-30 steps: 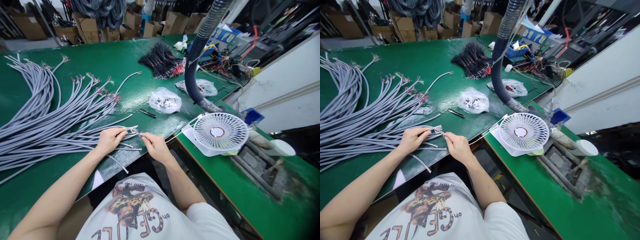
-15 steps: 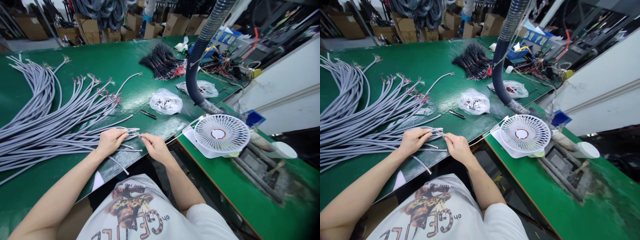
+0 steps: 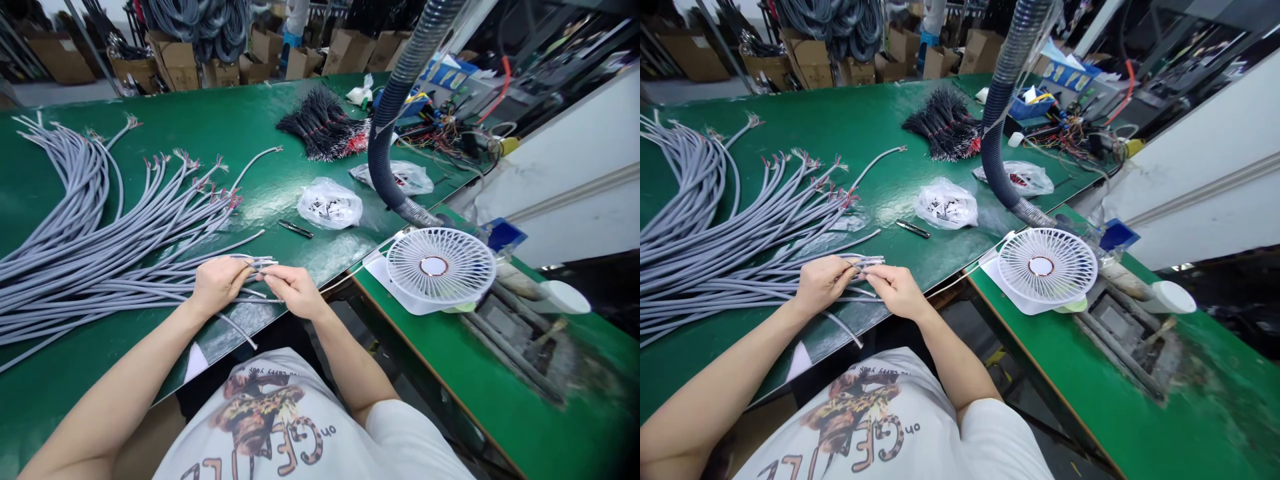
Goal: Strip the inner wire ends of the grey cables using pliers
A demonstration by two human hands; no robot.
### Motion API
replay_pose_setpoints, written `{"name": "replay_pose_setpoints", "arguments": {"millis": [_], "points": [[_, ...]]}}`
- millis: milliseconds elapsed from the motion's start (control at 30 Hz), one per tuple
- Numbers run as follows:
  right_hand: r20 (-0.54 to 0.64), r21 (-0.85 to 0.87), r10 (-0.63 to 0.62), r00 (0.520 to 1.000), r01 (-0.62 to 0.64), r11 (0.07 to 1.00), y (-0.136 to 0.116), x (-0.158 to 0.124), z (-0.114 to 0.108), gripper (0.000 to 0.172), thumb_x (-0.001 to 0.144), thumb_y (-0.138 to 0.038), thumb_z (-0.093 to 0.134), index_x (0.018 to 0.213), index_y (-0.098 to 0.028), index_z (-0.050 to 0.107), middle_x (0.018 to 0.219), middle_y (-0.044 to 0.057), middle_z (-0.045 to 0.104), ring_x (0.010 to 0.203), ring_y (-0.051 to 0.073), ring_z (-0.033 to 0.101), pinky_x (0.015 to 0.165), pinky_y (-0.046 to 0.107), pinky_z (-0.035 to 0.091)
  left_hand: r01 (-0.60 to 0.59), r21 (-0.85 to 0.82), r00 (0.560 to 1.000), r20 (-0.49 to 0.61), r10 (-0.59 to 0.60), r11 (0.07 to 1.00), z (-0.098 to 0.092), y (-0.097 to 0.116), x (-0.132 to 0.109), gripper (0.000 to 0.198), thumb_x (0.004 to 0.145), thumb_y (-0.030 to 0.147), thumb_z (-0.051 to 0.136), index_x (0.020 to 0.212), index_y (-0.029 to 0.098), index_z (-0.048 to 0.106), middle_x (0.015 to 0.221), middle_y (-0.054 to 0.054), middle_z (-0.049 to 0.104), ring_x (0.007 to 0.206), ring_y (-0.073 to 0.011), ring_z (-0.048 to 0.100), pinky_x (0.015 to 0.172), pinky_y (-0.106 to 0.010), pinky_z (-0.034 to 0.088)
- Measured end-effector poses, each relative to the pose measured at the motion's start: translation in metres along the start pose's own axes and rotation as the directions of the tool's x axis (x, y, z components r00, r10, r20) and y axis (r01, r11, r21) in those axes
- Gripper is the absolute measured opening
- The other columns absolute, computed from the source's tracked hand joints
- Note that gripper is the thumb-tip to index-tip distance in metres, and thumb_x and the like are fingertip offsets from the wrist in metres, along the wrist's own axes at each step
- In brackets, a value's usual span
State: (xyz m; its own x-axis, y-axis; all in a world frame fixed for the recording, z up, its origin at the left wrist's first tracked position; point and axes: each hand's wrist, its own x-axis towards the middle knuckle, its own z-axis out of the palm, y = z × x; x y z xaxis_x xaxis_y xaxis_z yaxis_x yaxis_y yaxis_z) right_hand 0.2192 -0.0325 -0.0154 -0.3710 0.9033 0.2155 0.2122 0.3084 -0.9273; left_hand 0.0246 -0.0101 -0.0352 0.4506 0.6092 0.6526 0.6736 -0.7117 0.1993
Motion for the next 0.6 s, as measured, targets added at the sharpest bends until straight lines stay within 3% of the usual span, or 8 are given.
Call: {"name": "replay_pose_setpoints", "arguments": {"millis": [200, 333, 533, 600], "points": [[-0.041, -0.021, -0.141, 0.989, 0.14, 0.99, -0.017, -0.019, 0.001, 0.025, 0.091, -0.025, 0.048, 0.102, -0.016, 0.069, 0.096, 0.008, 0.074, 0.077, 0.014, 0.068, 0.072, 0.025, 0.053, 0.085, -0.12, 0.996, 0.021, -0.083, 0.989, -0.006, 0.006, 0.003, 0.022, 0.092, 0.024, 0.048, 0.093, 0.014, 0.068, 0.081, -0.006, 0.074, 0.07, -0.0147, 0.068, 0.07, -0.024, 0.05], [-0.037, -0.12, -0.176, 0.984, 0.171, 0.978, -0.017, -0.016, 0.002, 0.027, 0.091, -0.025, 0.046, 0.105, -0.018, 0.068, 0.097, 0.007, 0.074, 0.079, 0.014, 0.069, 0.074, 0.025, 0.054, 0.135, -0.126, 0.991, 0.039, -0.131, 0.983, -0.007, 0.008, 0.004, 0.024, 0.092, 0.024, 0.047, 0.094, 0.015, 0.069, 0.084, -0.007, 0.075, 0.074, -0.0157, 0.069, 0.072, -0.024, 0.05], [-0.126, -0.201, -0.026, 0.992, 0.0, 0.979, -0.01, 0.0, -0.001, 0.027, 0.093, -0.028, 0.042, 0.095, -0.017, 0.067, 0.085, 0.005, 0.071, 0.073, 0.013, 0.065, 0.07, 0.023, 0.051, 0.238, -0.111, 0.964, 0.151, -0.22, 0.965, -0.004, 0.012, 0.006, 0.031, 0.092, 0.034, 0.047, 0.082, 0.017, 0.071, 0.072, -0.004, 0.072, 0.063, -0.0137, 0.064, 0.062, -0.023, 0.043], [-0.083, -0.221, -0.115, 0.99, 0.094, 0.971, -0.018, -0.003, 0.001, 0.029, 0.094, -0.027, 0.039, 0.089, -0.018, 0.066, 0.08, 0.004, 0.069, 0.072, 0.013, 0.064, 0.069, 0.023, 0.049, 0.268, -0.054, 0.942, 0.223, -0.25, 0.962, 0.001, 0.012, 0.006, 0.035, 0.092, 0.036, 0.046, 0.074, 0.018, 0.07, 0.067, -0.004, 0.07, 0.06, -0.014, 0.062, 0.059, -0.023, 0.039]]}}
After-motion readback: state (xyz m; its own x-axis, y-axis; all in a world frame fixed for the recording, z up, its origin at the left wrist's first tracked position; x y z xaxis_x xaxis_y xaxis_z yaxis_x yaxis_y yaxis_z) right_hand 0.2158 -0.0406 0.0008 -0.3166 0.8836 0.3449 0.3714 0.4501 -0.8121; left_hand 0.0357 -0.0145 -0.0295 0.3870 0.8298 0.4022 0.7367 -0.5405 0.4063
